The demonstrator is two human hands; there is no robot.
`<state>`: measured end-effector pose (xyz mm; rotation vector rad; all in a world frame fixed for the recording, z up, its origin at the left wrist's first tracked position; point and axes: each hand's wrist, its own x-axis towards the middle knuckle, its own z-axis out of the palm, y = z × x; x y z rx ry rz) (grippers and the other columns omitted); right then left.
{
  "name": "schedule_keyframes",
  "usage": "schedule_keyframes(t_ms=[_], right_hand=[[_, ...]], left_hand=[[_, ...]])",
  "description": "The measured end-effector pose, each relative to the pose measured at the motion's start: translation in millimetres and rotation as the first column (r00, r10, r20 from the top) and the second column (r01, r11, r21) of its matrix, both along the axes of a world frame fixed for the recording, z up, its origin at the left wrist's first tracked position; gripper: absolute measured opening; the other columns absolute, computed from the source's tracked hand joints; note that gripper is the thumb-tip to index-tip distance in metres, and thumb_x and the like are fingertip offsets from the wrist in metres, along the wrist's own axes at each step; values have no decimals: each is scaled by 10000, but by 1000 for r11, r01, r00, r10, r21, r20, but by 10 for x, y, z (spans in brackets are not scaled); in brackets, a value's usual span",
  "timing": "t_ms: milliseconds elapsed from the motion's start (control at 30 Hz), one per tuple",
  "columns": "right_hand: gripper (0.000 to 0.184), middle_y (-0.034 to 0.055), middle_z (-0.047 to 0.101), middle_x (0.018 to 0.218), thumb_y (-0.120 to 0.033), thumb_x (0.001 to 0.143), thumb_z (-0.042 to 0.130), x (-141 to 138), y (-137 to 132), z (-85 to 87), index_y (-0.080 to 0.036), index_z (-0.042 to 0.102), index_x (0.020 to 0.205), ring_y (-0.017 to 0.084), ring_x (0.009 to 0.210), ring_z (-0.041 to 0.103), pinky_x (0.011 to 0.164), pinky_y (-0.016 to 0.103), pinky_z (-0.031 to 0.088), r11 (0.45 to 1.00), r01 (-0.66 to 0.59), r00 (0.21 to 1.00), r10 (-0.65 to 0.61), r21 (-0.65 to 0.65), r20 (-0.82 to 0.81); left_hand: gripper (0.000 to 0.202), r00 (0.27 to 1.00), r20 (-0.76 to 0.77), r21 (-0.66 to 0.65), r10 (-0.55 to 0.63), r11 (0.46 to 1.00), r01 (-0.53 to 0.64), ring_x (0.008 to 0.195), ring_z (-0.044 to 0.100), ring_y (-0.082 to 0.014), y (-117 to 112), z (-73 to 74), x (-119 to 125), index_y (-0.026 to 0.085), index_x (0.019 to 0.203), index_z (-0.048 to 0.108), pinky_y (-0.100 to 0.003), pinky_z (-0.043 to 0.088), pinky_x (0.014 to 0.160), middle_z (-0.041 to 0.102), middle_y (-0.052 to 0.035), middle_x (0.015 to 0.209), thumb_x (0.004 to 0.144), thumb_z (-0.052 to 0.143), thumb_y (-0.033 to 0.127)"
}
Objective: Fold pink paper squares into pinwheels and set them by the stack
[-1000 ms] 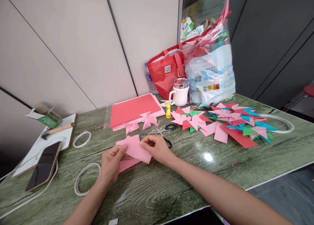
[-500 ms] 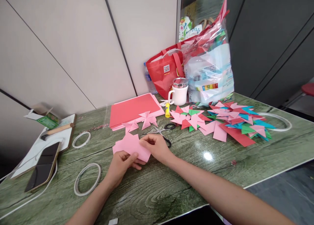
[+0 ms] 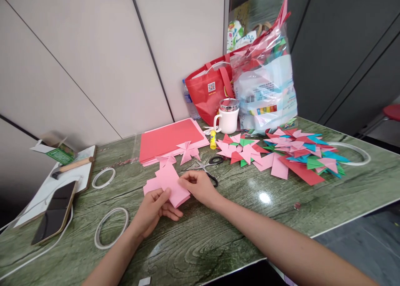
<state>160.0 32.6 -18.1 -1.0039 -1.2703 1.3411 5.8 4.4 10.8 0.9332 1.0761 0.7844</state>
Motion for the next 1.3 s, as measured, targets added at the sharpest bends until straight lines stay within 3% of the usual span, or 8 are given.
schedule_keyframes(t_ms=[133,367,800,1033,1300], right_hand=[[267,-18,560,589,-404,676,638,-4,-9,0,-143,590,647,88,508,463,492,225,380,1000,-3,1000,2,-17,-17],[243,-14,566,607,-378,675,642,-7,-2,-13,-140,599,661,87,519,461,502,223,377,1000,0,1000,0,-10,-14],[256,-22,552,582,-399,676,641,-8,-1,-22,-148,593,656,83,494,448,461,214,378,1000,4,1000,-4,-11,-18],[189,-9,582,626,-327,684,644,3,8,-18,-141,614,664,96,560,491,543,231,408,999,32,999,-32,34,-7],[176,-12,576,620,-311,686,638,0,-1,0,-136,623,681,91,539,476,521,227,394,1000,22,1000,-21,12,-22]], left_hand=[[414,998,10,-21,-67,998,68,540,678,-213,-9,2,-3,49,777,642,-262,531,472,705,-171,747,676,664,451],[390,998,12,-4,-61,998,61,597,686,-227,-3,-18,-24,34,772,672,-286,553,517,708,-199,814,685,670,415],[346,997,23,1,-68,998,68,619,688,-227,10,-34,-28,42,771,683,-279,557,538,713,-163,724,699,670,380],[299,997,23,8,-68,998,68,610,685,-209,3,-33,-32,41,775,685,-269,559,556,713,-156,742,673,707,322],[317,999,-15,31,-38,999,39,610,686,-206,18,-70,-41,44,802,678,-263,560,559,716,-148,759,636,738,306]])
